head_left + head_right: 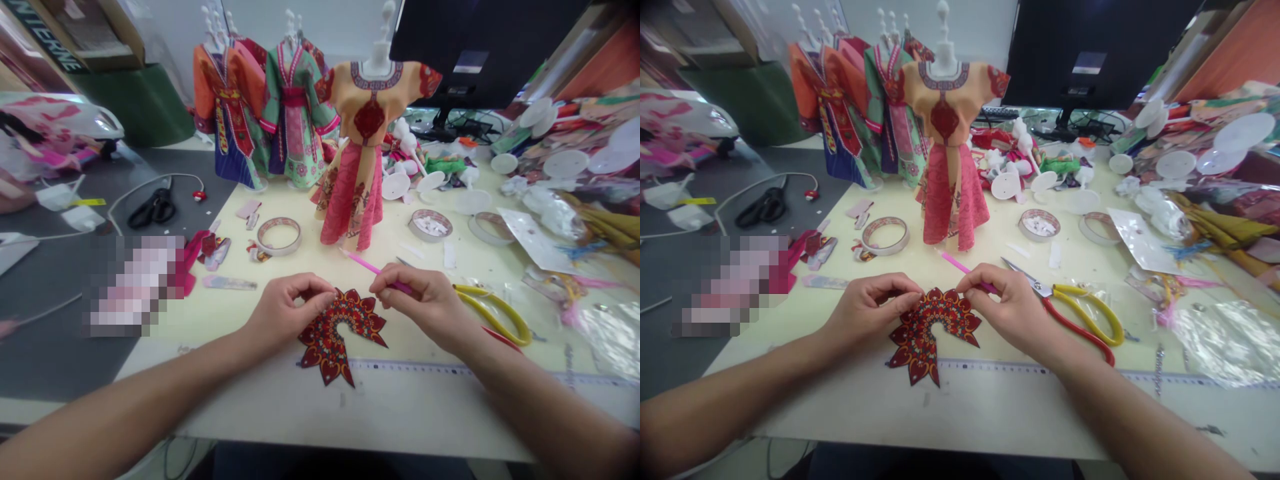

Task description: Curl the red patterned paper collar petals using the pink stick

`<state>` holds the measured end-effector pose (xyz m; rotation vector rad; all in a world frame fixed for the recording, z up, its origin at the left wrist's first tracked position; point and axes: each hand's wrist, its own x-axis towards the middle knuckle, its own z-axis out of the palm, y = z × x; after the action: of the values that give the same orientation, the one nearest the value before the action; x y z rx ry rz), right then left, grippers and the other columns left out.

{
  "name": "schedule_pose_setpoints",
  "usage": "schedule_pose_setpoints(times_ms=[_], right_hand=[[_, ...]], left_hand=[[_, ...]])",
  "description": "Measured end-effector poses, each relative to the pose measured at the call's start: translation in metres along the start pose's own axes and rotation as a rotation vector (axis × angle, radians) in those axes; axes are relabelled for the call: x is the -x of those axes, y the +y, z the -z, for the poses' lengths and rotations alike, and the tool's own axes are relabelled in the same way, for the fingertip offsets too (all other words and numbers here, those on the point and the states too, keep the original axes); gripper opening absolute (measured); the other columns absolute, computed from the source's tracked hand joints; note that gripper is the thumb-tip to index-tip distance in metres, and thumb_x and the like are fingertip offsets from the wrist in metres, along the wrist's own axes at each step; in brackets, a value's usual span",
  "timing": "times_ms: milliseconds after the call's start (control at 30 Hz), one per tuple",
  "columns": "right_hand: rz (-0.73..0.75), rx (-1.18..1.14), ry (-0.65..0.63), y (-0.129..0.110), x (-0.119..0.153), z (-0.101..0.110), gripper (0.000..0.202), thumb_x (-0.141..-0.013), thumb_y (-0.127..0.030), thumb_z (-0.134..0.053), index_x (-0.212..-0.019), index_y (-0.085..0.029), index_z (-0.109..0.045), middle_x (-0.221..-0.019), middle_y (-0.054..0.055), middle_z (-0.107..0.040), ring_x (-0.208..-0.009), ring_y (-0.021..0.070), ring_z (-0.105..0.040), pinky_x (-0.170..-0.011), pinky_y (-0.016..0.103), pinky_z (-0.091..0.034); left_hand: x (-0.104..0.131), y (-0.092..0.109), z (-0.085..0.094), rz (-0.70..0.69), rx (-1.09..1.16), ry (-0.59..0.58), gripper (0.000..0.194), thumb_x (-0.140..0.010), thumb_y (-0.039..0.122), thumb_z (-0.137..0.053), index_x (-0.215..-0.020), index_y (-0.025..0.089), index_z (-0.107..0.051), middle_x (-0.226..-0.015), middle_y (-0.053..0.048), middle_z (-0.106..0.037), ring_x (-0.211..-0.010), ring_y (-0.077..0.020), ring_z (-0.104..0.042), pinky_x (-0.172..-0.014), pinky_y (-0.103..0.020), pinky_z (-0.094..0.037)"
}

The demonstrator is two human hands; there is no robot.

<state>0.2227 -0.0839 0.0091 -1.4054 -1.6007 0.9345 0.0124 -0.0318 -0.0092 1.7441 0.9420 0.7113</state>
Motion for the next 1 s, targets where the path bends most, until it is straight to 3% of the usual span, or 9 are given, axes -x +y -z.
schedule_pose_setpoints(times_ms=[733,1000], right_hand=[[-0.061,0.059,0.023,-0.0022,0.0014,0.0053,0.009,-0.074,-0.025,-0.062,-0.074,-0.018,-0.068,-0.068,0.001,-0.065,-0.058,0.0102,-0.055,-0.056,0.025,-0.045],[0.012,0.151,0.031,-0.0013,0.0023,0.0084,0.011,-0.077,-0.027,-0.060,-0.075,-0.018,-0.066,-0.066,0.001,-0.063,-0.060,0.0116,-0.056,-0.056,0.026,-0.044]], left_hand=[[-0.0014,0.0012,0.0007,0.007,0.003,0.008,0.011,-0.078,0.026,-0.061,-0.077,0.016,-0.066,-0.071,0.000,-0.065,-0.064,-0.0083,-0.057,-0.059,-0.018,-0.045],[-0.0013,0.0016,0.0020,0.005,0.009,0.009,0.012,-0.078,0.026,-0.061,-0.078,0.016,-0.067,-0.070,0.000,-0.065,-0.061,-0.0081,-0.056,-0.057,-0.018,-0.045]])
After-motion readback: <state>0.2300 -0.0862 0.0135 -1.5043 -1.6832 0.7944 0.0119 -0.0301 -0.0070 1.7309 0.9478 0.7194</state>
